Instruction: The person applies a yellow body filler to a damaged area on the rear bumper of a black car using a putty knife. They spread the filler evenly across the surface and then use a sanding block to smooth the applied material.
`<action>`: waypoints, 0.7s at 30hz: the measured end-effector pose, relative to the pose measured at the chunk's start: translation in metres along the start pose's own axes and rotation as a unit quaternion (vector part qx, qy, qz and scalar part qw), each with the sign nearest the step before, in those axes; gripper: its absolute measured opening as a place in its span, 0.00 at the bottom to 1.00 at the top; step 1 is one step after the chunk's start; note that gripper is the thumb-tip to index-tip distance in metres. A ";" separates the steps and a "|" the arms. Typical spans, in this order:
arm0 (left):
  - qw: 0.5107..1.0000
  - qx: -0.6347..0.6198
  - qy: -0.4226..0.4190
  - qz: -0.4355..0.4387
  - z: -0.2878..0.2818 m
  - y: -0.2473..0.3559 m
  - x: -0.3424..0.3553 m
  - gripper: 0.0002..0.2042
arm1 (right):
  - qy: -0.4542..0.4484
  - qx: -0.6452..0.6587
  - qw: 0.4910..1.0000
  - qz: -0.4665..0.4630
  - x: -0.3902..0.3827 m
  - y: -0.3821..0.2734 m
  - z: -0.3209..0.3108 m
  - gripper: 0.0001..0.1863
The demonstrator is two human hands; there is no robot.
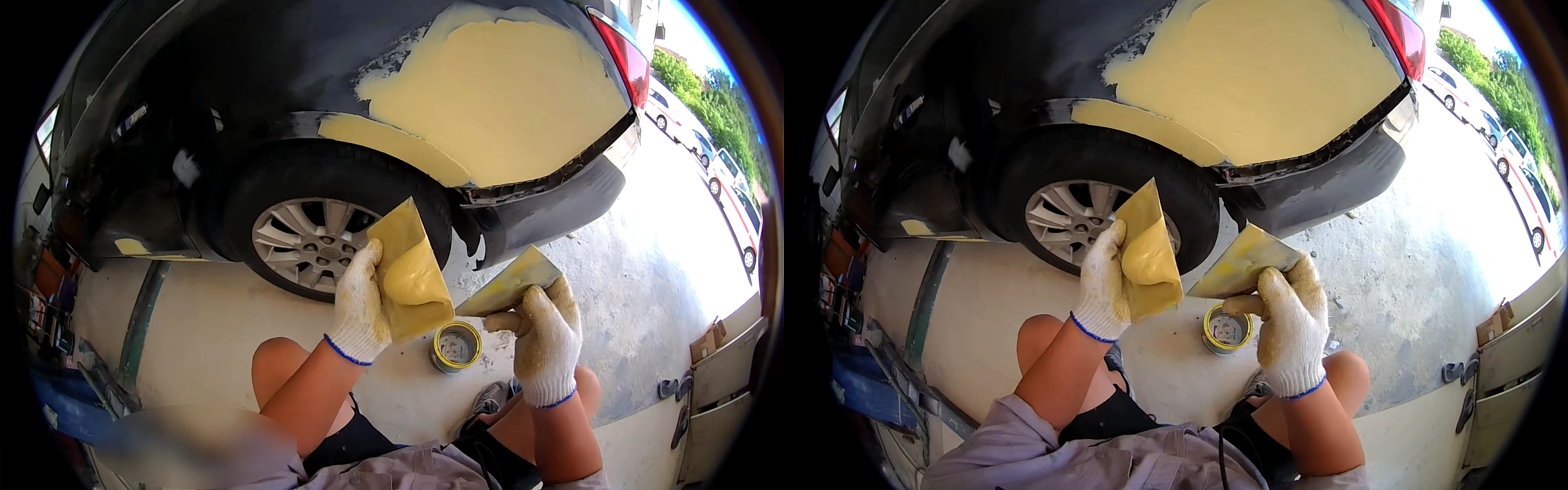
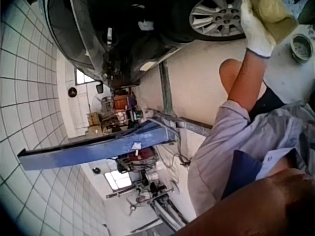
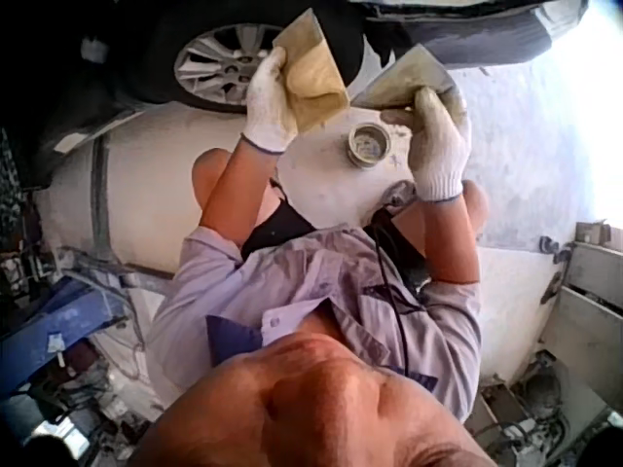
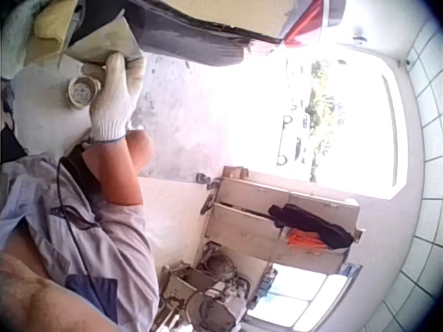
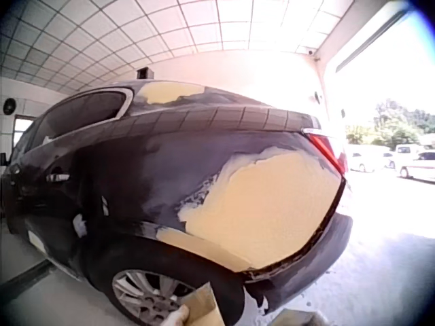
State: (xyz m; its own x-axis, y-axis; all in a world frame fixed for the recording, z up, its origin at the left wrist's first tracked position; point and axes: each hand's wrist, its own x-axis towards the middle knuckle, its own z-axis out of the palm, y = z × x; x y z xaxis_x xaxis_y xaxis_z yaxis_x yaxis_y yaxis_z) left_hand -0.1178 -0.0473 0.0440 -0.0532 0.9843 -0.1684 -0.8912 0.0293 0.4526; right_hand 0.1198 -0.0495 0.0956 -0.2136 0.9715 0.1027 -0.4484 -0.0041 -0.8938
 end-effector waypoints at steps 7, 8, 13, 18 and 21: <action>0.999 0.037 -0.005 0.003 0.013 -0.005 -0.015 0.21 | -0.064 0.088 0.991 -0.072 0.001 0.062 -0.012 0.20; 0.998 0.055 -0.002 0.021 0.013 -0.005 -0.015 0.22 | -0.081 -0.015 0.993 -0.082 -0.004 0.072 -0.024 0.21; 0.984 0.161 -0.017 0.072 0.006 0.011 -0.006 0.21 | -0.069 -0.288 0.946 -0.134 -0.001 0.075 -0.078 0.23; 0.967 0.250 -0.012 0.047 0.009 0.013 -0.001 0.13 | -0.235 -0.490 0.744 -0.389 0.005 0.035 -0.031 0.31; 0.941 0.334 -0.015 0.041 0.009 0.024 0.000 0.13 | -0.276 -0.539 0.710 -0.360 0.001 0.031 -0.056 0.32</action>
State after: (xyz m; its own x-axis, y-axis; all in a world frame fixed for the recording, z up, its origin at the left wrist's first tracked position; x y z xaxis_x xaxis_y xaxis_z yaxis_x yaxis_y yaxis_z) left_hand -0.1353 -0.0452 0.0631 -0.0874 0.9923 -0.0878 -0.4015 0.0456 0.9147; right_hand 0.1543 -0.0357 0.0436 -0.7066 0.3876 0.5920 0.2469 0.9191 -0.3071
